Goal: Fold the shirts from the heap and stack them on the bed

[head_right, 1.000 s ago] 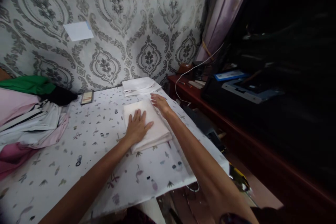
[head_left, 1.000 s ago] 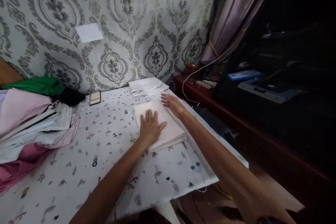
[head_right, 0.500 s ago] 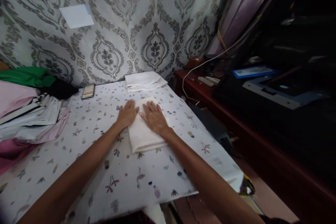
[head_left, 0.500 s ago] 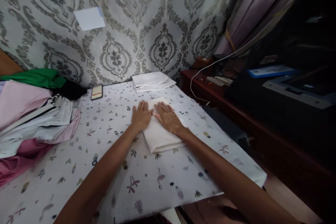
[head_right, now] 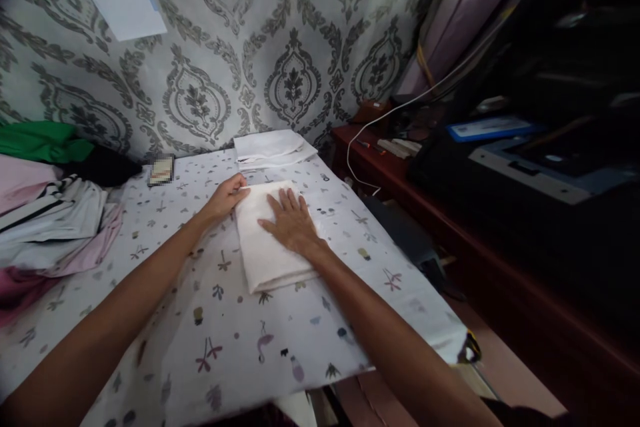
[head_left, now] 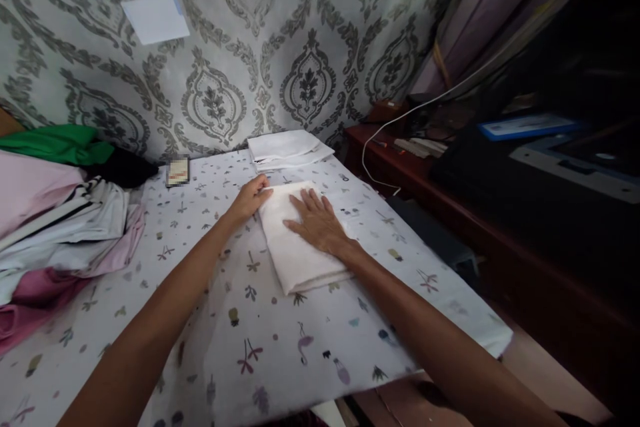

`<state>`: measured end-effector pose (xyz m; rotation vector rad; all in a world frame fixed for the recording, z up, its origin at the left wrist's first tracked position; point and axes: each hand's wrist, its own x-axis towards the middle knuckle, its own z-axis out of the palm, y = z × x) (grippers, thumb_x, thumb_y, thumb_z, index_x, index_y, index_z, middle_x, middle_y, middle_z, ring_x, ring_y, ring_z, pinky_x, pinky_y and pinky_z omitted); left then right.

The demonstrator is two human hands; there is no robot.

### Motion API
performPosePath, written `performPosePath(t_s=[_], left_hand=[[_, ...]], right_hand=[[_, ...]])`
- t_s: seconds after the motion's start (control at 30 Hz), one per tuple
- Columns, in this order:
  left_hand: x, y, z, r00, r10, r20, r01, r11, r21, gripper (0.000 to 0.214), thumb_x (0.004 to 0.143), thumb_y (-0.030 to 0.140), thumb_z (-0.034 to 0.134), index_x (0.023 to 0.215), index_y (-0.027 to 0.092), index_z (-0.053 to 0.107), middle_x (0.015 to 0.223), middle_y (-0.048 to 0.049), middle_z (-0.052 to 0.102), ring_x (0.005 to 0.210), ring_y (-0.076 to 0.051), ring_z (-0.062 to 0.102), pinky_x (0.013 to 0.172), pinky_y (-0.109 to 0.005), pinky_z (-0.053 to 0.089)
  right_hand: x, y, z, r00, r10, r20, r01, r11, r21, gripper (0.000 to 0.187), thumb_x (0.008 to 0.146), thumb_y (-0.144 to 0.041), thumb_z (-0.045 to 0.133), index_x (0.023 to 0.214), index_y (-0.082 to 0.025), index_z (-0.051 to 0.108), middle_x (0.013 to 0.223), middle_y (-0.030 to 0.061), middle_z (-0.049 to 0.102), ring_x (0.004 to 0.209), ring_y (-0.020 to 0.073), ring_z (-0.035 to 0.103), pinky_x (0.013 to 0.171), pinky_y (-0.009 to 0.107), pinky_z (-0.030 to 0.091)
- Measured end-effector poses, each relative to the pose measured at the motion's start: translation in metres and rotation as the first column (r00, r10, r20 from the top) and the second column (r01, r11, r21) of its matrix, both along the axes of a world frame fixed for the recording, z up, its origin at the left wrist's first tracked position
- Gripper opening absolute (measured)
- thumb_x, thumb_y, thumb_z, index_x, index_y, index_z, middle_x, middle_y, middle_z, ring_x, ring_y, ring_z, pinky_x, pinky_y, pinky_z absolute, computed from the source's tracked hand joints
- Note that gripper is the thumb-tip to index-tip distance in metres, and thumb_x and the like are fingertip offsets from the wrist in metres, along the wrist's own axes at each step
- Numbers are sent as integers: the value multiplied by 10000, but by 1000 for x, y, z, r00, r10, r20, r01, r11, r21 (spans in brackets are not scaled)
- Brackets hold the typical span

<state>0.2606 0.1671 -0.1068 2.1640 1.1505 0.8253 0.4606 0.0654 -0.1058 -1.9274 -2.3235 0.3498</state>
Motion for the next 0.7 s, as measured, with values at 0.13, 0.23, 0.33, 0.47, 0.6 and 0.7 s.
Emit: performPosePath(t_s=[0.13,0.23,0.33,0.47,0.6,0.7], left_hand=[[-1,8,-2,949,4,-314,60,980,192,181,939,337,458,862,213,565,708,5,545,738,-196,516,810,-324,378],[-1,13,-3,861,89,-501,82,948,308,268,987,349,391,938,213,616,738,-47,607,847,-259,563,924,-410,339],[-2,15,-4,801,132,-584,108,928,357,298,1001,349,374,1029,202,632,802,-99,665,977,-313,567,961,-469,309],[-10,3,0,776,267,-572,-9,911,413,308,978,373,442,1157,178,602,1100,-170,674,1125,-355,521,960,-509,325],[-16,-57,15,851,316,-419,-71,860,505,301,994,316,391,1153,147,582,1075,-155,653,1024,-294,565,875,-435,424],[-16,-132,23,879,-34,-475,290,829,478,294,1020,263,335,995,179,616,803,-49,648,718,-173,578,672,-297,453]], right_hand=[[0,-2,0,1000,8,14,-8,1000,-7,768,992,-648,286,1607,-191,233,1684,132,106,1550,295,8,1243,495,56],[1,-2,-2,1000,21,14,-22,1000,10,747,998,-633,286,1606,-203,238,1684,126,121,1551,287,19,1244,488,63],[2,-1,-6,999,33,9,-33,999,32,745,997,-637,276,1605,-207,244,1682,123,139,1552,288,36,1243,494,79],[3,1,-10,999,33,3,-33,999,32,754,994,-642,266,1605,-200,240,1687,113,130,1552,299,30,1243,505,65],[2,3,-12,999,45,-22,-45,999,26,774,985,-663,253,1611,-209,211,1692,99,91,1551,309,2,1239,525,55],[2,2,-11,999,43,-26,-43,999,6,783,984,-666,241,1613,-202,203,1693,103,81,1551,305,-11,1239,517,42]])
